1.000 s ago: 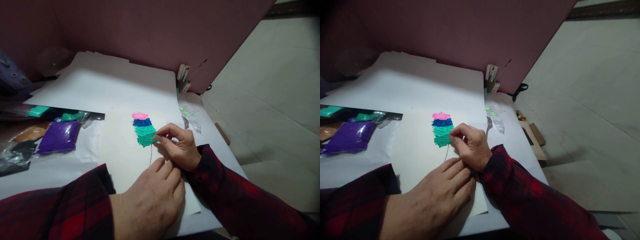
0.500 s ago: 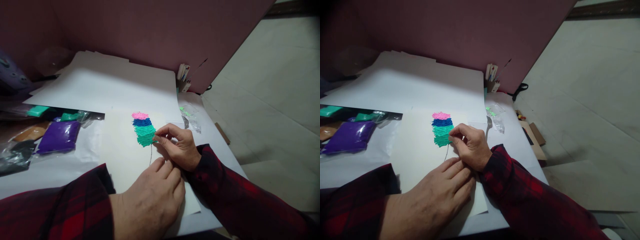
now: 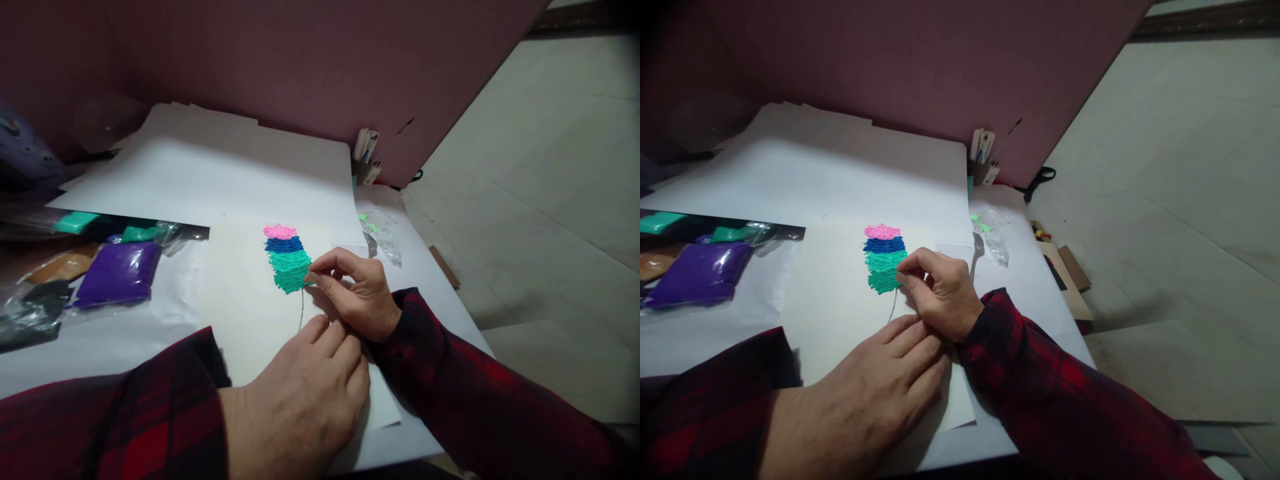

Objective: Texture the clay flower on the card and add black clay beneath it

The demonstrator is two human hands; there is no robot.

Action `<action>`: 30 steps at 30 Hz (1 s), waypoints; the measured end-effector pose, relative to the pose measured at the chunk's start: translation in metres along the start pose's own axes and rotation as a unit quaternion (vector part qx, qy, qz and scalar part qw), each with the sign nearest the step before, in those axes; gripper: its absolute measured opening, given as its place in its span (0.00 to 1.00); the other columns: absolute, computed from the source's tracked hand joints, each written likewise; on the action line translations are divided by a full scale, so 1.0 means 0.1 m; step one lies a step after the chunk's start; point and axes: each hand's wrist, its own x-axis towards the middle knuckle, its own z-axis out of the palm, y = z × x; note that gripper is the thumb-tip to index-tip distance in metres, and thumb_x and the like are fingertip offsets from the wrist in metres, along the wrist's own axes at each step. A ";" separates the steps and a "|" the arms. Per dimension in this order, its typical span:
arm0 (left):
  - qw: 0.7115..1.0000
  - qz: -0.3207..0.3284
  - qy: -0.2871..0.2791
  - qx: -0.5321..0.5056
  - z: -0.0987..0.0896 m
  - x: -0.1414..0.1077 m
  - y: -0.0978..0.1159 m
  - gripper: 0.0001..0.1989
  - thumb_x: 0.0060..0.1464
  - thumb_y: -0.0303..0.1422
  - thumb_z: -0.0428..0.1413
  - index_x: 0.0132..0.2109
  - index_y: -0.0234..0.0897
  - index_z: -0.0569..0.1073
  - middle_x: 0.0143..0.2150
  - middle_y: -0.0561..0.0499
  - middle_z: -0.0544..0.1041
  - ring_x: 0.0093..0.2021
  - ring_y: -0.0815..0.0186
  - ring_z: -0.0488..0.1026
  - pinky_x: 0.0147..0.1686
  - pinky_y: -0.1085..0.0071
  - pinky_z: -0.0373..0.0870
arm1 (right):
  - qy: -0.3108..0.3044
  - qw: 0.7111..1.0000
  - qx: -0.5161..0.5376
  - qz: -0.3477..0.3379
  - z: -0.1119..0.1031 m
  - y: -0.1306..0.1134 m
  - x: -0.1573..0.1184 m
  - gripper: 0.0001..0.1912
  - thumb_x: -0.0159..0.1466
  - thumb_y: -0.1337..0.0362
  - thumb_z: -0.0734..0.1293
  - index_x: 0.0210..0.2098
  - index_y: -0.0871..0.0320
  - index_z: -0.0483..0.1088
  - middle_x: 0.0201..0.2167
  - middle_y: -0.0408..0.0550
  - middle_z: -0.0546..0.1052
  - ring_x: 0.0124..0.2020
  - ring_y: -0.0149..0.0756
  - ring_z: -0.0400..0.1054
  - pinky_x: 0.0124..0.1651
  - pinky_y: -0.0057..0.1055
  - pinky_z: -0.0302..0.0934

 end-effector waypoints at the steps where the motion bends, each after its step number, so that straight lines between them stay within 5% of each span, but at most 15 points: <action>1: 1.000 -0.001 0.000 0.000 0.00 0.00 0.00 0.16 0.60 0.29 0.47 0.52 0.27 0.70 0.50 0.38 0.73 0.50 0.50 0.68 0.47 0.53 0.67 | 0.000 1.000 -0.001 0.000 0.00 0.00 0.00 0.02 0.59 0.72 0.68 0.33 0.61 0.72 0.27 0.42 0.75 0.26 0.25 0.65 0.30 0.25 0.61; 30: 1.000 0.001 0.005 0.003 0.00 -0.01 0.00 0.15 0.59 0.29 0.48 0.51 0.28 0.70 0.49 0.38 0.74 0.49 0.52 0.69 0.49 0.53 0.65 | 0.009 1.000 0.000 -0.001 0.00 0.01 0.00 0.02 0.60 0.72 0.68 0.33 0.60 0.72 0.28 0.42 0.76 0.27 0.26 0.66 0.30 0.25 0.62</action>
